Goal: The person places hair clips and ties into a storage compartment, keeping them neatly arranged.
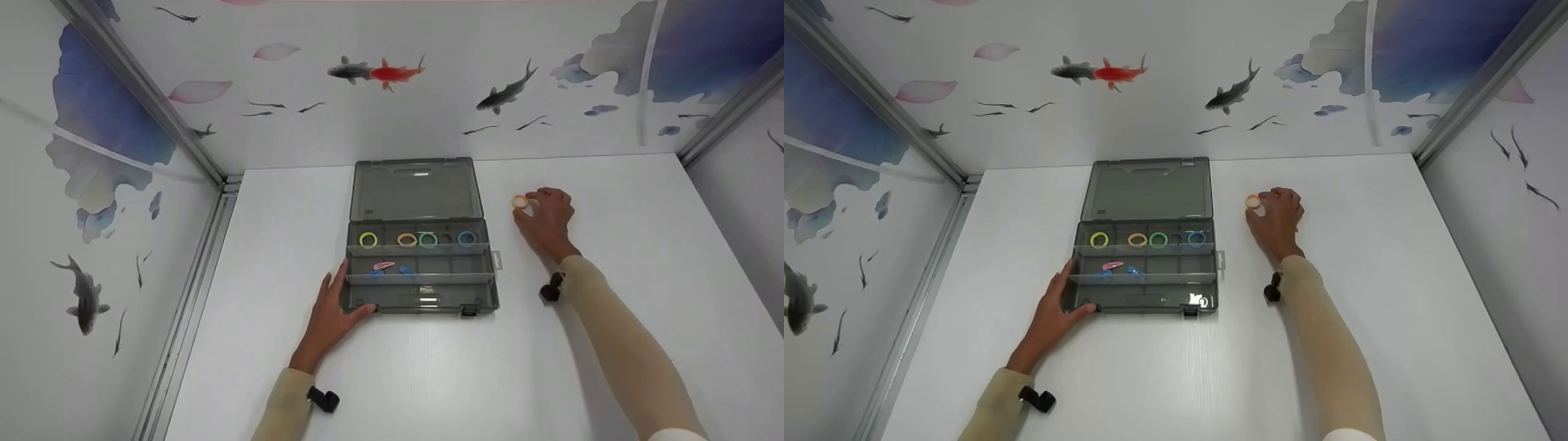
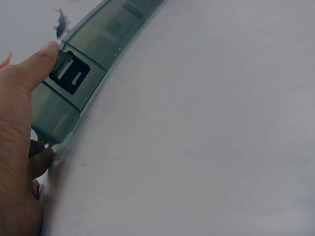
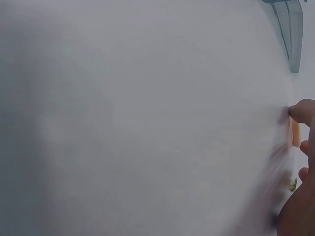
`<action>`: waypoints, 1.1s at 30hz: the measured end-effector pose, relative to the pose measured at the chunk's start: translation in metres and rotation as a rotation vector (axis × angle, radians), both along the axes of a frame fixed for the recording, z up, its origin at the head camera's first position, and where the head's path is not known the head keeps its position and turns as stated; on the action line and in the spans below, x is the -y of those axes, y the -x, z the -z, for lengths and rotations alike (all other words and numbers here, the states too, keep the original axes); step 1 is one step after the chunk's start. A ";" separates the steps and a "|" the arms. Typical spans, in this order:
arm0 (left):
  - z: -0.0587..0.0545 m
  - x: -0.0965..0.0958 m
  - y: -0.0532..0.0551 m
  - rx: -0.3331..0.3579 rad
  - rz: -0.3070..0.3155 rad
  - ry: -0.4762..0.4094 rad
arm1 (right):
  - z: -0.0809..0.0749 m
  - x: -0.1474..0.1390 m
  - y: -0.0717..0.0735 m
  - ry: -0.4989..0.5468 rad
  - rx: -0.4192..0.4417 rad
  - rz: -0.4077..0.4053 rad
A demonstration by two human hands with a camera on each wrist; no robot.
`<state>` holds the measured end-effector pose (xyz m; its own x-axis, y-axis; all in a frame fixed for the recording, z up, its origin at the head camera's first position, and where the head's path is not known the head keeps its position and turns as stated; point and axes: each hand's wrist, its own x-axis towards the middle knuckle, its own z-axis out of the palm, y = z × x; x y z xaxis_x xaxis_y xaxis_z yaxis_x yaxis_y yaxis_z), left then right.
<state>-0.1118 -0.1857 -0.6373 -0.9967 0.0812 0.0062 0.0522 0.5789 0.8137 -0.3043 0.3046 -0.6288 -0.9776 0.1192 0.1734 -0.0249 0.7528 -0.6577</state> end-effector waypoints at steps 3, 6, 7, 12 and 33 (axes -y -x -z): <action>0.000 0.000 0.000 0.000 0.001 -0.001 | -0.001 0.000 0.000 -0.004 0.001 -0.001; 0.000 0.000 0.001 -0.007 0.002 0.004 | -0.003 0.000 0.000 -0.010 -0.003 -0.007; 0.000 0.000 0.001 -0.010 0.003 0.006 | -0.004 0.000 0.000 -0.013 -0.002 -0.009; 0.000 -0.001 0.002 -0.025 0.009 0.019 | -0.004 0.000 -0.001 -0.023 0.012 -0.019; 0.001 0.000 0.002 0.002 0.004 0.008 | -0.023 0.015 -0.021 0.016 -0.056 -0.164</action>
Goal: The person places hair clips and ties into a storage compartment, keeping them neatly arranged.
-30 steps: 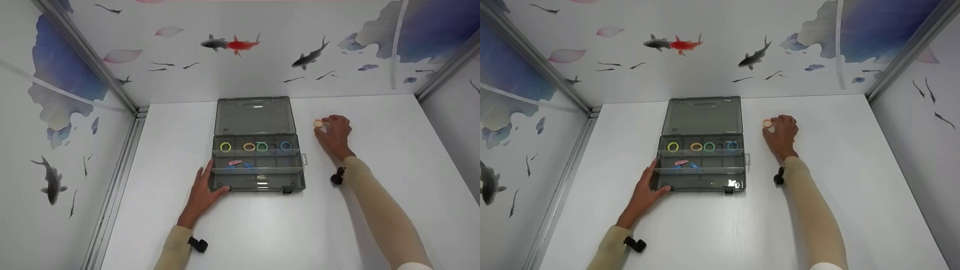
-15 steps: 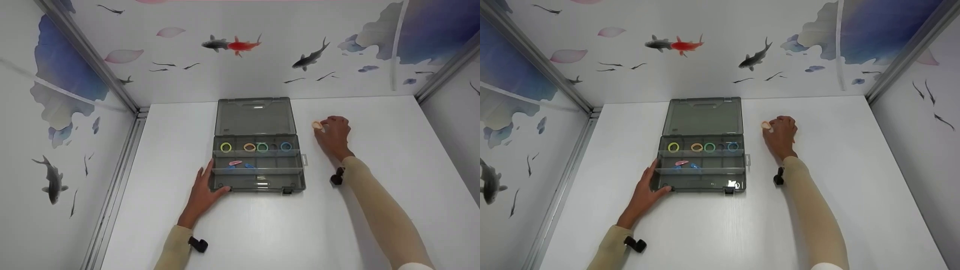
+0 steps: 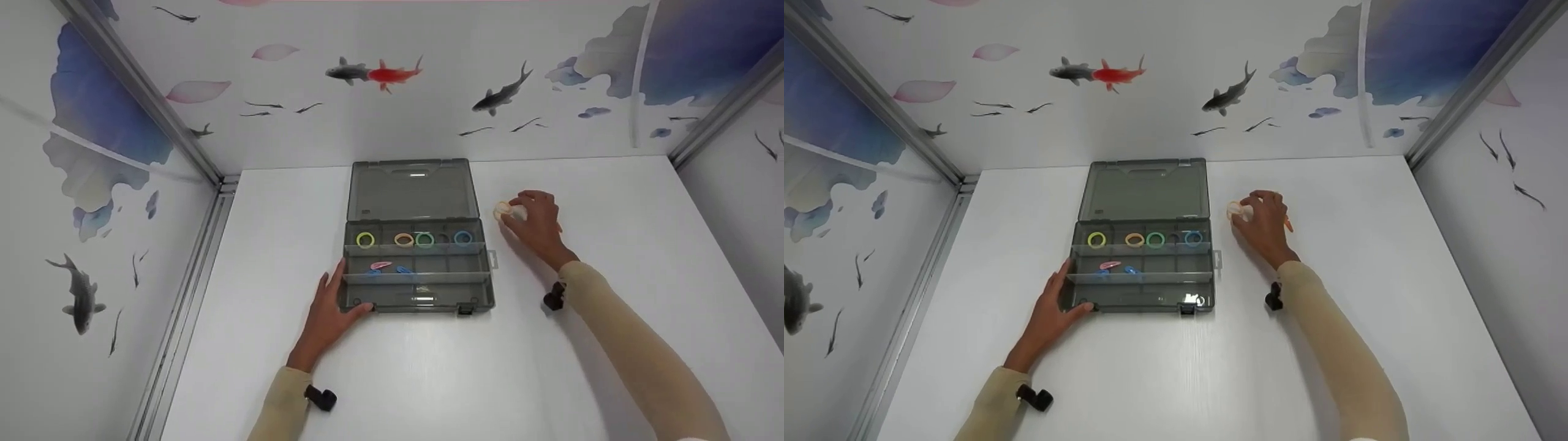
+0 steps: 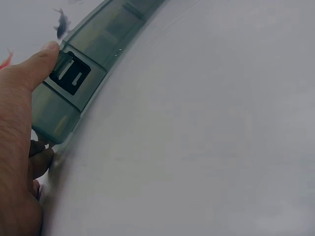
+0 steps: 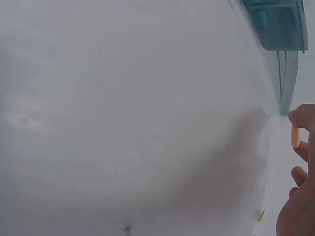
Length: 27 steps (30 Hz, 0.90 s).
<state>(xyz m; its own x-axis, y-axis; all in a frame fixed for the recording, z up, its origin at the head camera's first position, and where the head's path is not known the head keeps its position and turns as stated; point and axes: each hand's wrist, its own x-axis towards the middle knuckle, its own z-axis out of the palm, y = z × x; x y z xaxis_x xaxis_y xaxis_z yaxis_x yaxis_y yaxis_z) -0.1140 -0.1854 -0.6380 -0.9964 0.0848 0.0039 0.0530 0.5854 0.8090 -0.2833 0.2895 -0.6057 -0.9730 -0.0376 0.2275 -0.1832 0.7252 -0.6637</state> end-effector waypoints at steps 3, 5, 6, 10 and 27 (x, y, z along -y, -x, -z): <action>-0.001 0.001 0.000 0.011 -0.004 -0.008 | -0.005 0.005 -0.005 0.011 -0.044 -0.033; -0.001 0.001 -0.001 0.019 -0.009 -0.005 | -0.007 0.008 -0.008 0.011 -0.078 -0.064; -0.001 0.001 -0.001 0.021 -0.010 -0.002 | -0.009 0.010 -0.010 0.013 -0.092 -0.079; -0.001 0.000 -0.001 0.024 -0.015 0.006 | -0.014 0.016 -0.016 0.036 -0.105 -0.122; 0.000 0.000 0.000 0.013 -0.013 -0.004 | -0.031 0.051 -0.030 0.022 -0.142 -0.266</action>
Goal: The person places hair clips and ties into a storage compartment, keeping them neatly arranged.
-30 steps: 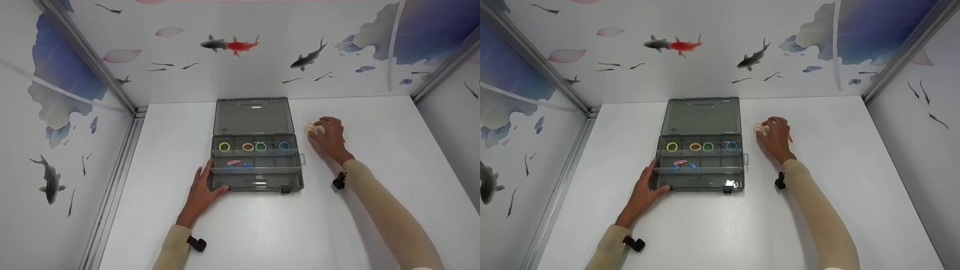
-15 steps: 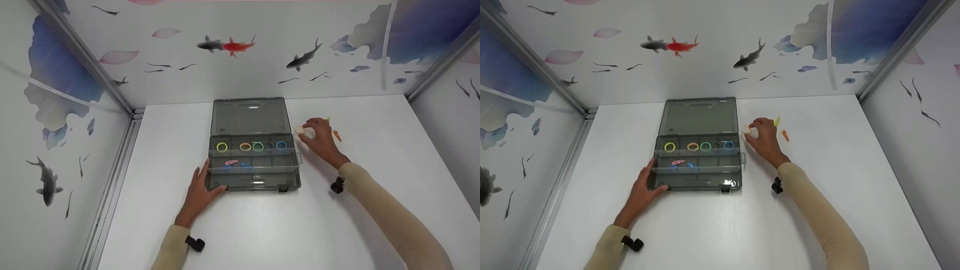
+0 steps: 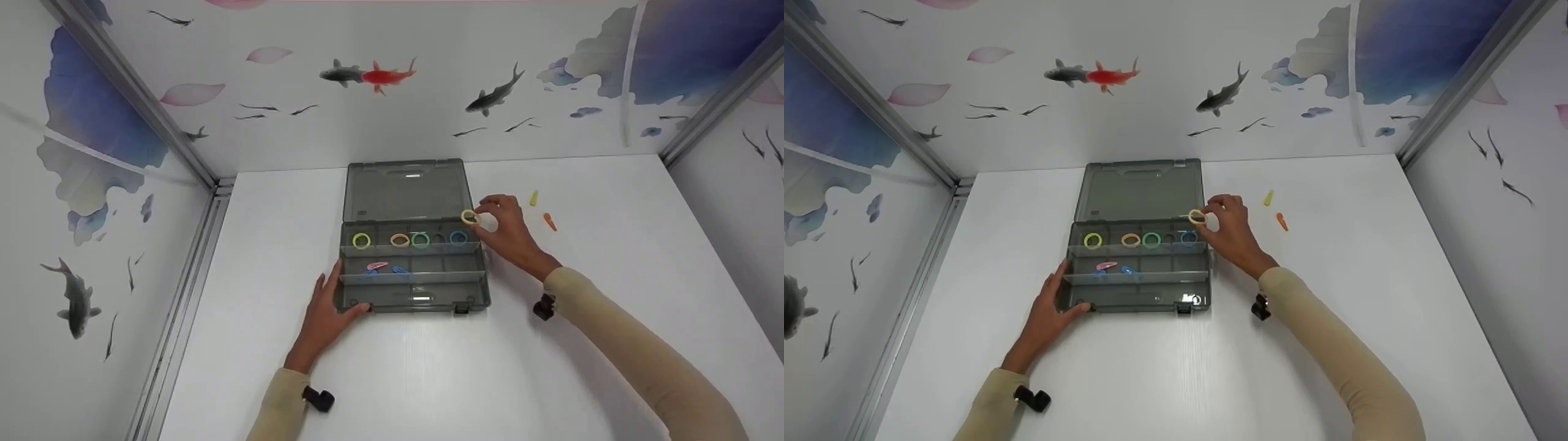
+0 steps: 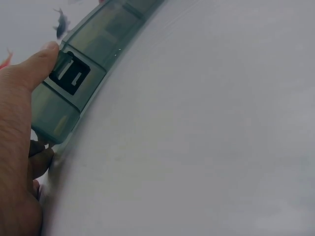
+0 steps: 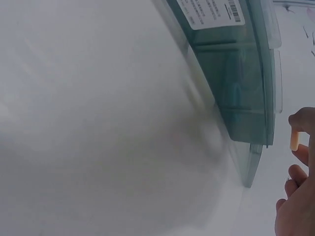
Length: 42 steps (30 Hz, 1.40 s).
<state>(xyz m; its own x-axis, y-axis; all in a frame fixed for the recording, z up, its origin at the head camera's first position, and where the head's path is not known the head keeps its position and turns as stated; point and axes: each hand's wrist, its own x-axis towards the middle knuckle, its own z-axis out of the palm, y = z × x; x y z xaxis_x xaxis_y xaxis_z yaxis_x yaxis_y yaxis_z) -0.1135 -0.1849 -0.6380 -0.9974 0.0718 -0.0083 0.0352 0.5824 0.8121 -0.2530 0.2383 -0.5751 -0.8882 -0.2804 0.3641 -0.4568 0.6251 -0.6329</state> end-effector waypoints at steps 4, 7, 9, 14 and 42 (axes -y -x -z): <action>0.001 0.000 -0.001 -0.009 -0.001 0.006 | -0.003 0.011 -0.002 -0.036 -0.030 -0.049; 0.001 0.000 -0.001 -0.012 0.002 0.008 | -0.004 0.018 -0.003 -0.056 -0.047 -0.083; 0.001 0.001 -0.002 -0.011 0.005 0.007 | -0.006 0.024 -0.003 -0.061 -0.050 -0.106; -0.001 0.001 -0.003 -0.012 0.006 -0.004 | -0.006 0.036 -0.001 -0.058 -0.076 -0.160; -0.002 -0.001 -0.001 -0.004 -0.007 0.003 | -0.004 0.090 0.010 -0.131 0.010 -0.286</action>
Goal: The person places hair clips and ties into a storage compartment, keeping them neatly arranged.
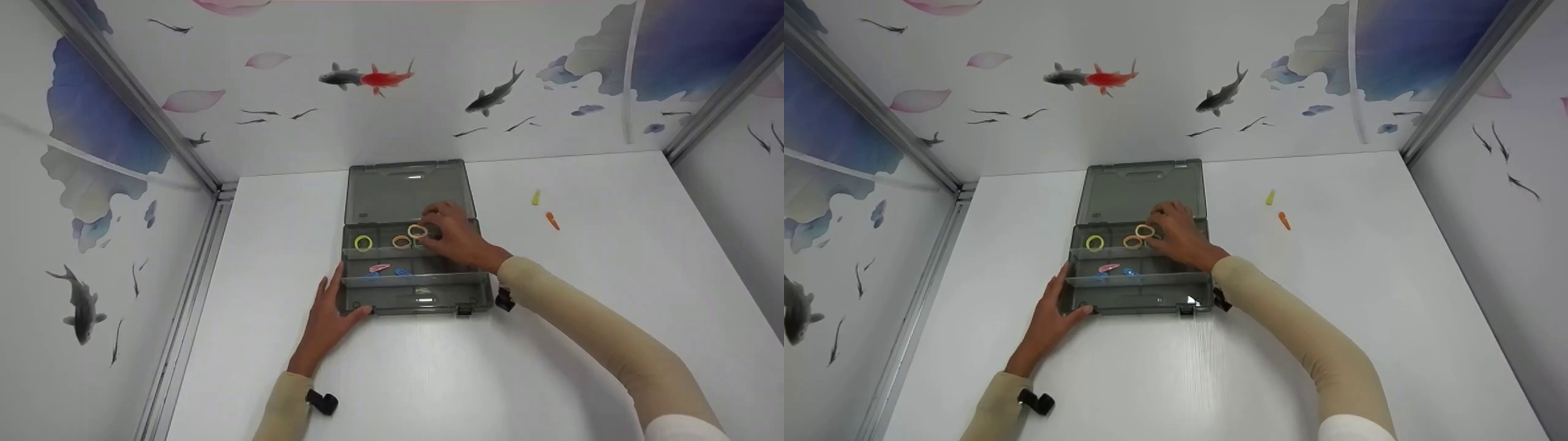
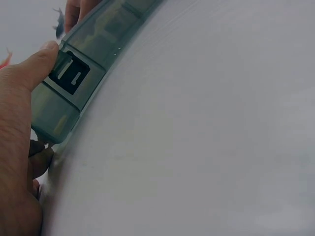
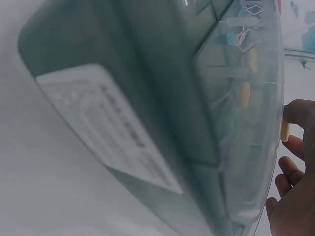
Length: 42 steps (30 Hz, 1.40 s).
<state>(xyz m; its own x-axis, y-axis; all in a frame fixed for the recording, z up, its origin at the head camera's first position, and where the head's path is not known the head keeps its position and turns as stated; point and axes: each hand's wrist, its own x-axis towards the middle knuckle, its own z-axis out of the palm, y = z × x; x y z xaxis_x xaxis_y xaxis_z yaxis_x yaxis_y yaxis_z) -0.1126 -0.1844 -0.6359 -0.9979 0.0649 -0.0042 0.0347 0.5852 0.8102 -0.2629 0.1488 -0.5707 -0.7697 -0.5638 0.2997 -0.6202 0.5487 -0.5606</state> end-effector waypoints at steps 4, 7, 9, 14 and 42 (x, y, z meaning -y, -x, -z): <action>0.000 0.000 0.000 -0.002 0.004 -0.006 | -0.003 0.006 0.003 -0.013 0.019 -0.017; -0.001 0.000 0.000 -0.002 0.005 -0.006 | -0.004 0.011 0.006 -0.025 0.024 -0.033; -0.001 0.001 -0.001 -0.006 0.008 -0.004 | -0.004 0.014 0.009 -0.028 0.030 -0.046; 0.000 0.001 -0.002 -0.008 0.014 -0.009 | -0.003 0.022 0.014 -0.028 0.034 -0.079; 0.000 0.002 0.000 0.020 0.005 -0.015 | -0.004 0.064 0.030 -0.097 0.121 -0.142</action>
